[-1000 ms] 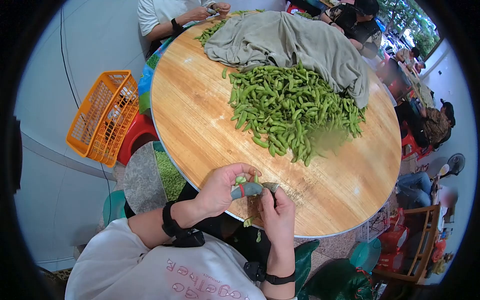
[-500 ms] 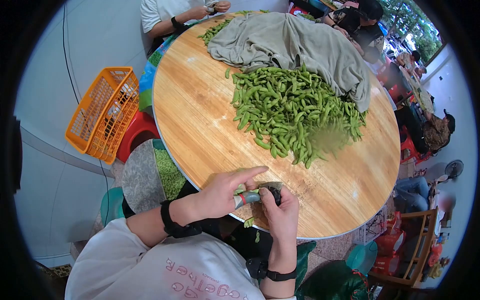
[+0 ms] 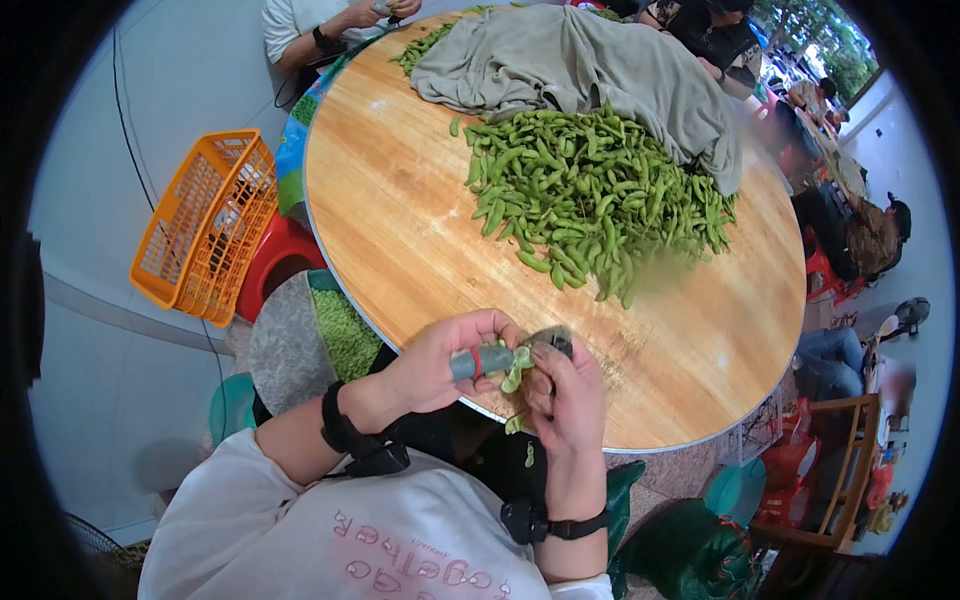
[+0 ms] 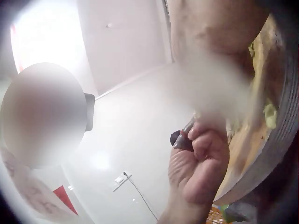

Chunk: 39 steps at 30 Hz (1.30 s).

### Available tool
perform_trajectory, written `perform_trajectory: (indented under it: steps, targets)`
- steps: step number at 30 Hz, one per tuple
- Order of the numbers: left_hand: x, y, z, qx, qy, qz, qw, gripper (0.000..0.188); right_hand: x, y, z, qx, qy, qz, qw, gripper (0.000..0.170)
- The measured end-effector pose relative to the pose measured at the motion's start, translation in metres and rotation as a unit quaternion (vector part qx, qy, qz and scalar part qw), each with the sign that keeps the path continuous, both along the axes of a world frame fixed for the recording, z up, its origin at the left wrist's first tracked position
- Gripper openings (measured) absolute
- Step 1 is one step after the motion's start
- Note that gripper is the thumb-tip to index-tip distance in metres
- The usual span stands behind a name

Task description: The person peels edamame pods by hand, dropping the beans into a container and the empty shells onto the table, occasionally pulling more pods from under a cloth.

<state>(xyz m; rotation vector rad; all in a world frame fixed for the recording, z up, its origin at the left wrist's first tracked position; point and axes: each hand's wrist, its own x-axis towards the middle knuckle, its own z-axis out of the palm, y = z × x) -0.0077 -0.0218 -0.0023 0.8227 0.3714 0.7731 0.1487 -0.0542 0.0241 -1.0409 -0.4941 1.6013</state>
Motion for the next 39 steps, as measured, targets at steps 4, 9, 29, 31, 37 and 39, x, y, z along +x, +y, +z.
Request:
perform_trajectory:
  steps: [4, 9, 29, 31, 37, 39]
  targets:
    - [-0.025, 0.008, -0.004, -0.057, 0.002, 0.024, 0.998, 0.016, 0.000, 0.022, -0.007, 0.031, -0.138, 0.011, 0.990, 0.005]
    - [-0.039, 0.007, -0.008, -0.055, 0.033, 0.042, 0.997, 0.018, -0.012, 0.027, -0.008, 0.061, -0.201, 0.020, 0.977, 0.008]
    - [-0.110, 0.010, -0.012, 0.082, 0.205, 0.423, 0.879, 0.024, 0.032, 0.009, 0.003, 0.213, -0.575, 0.324, 0.720, 0.026]
    - [-0.140, 0.012, -0.025, 0.044, 0.224, 0.489, 0.842, 0.023, 0.045, 0.013, 0.003, 0.182, -0.582, 0.405, 0.681, 0.030]
    - [-0.198, 0.006, -0.070, 0.430, 0.659, 0.237, 0.570, 0.016, 0.074, 0.059, -0.016, 0.154, -0.731, -0.043, 0.663, 0.026]
    - [-0.165, -0.001, -0.012, 0.218, 0.608, 0.393, 0.654, 0.013, 0.074, 0.062, -0.018, 0.120, -0.793, -0.032, 0.597, 0.021]
